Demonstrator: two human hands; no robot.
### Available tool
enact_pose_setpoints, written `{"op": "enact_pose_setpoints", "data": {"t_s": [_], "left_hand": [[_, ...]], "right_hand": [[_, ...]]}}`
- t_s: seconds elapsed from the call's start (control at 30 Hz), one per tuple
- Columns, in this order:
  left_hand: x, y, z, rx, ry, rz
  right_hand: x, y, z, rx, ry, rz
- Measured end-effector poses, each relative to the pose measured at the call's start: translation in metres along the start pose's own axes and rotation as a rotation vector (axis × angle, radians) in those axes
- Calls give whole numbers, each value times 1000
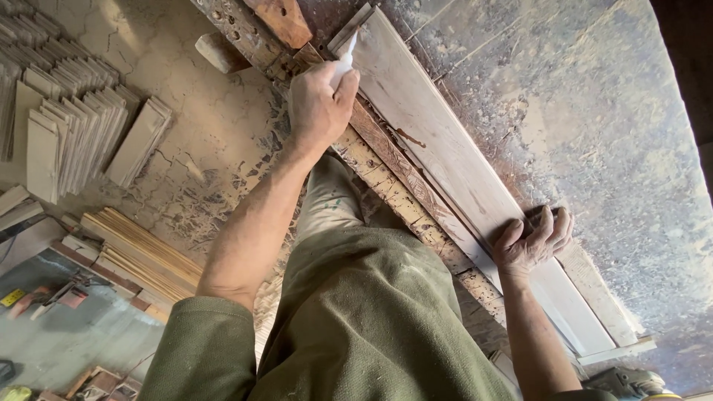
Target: The recorder is finishing wooden boards by applying glue or filler and sanding them with a power sander.
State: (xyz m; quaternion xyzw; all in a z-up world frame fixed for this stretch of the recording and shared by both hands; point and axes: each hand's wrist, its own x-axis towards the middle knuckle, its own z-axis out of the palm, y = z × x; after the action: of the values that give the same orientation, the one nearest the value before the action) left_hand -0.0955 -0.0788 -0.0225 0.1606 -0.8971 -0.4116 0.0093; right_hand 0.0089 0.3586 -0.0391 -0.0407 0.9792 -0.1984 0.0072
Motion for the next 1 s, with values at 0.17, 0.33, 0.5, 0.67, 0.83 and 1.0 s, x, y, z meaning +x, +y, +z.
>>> {"op": "enact_pose_setpoints", "data": {"t_s": [0.17,0.33,0.5,0.67,0.83,1.0], "left_hand": [[-2,5,-11,-2,-106,-26],[-6,0,-21,-6,-173,-23],[-26,34,-39,1,-199,-157],[-25,44,-40,23,-158,-189],[-32,18,-33,22,-219,-263],[-32,13,-49,-105,-170,-149]], "right_hand": [[0,2,1,-15,8,9],[0,0,-1,6,-4,5],[-3,22,12,-103,104,-113],[-2,21,13,-121,143,-112],[-7,25,23,-113,195,-144],[-16,8,69,-19,291,-56]]}}
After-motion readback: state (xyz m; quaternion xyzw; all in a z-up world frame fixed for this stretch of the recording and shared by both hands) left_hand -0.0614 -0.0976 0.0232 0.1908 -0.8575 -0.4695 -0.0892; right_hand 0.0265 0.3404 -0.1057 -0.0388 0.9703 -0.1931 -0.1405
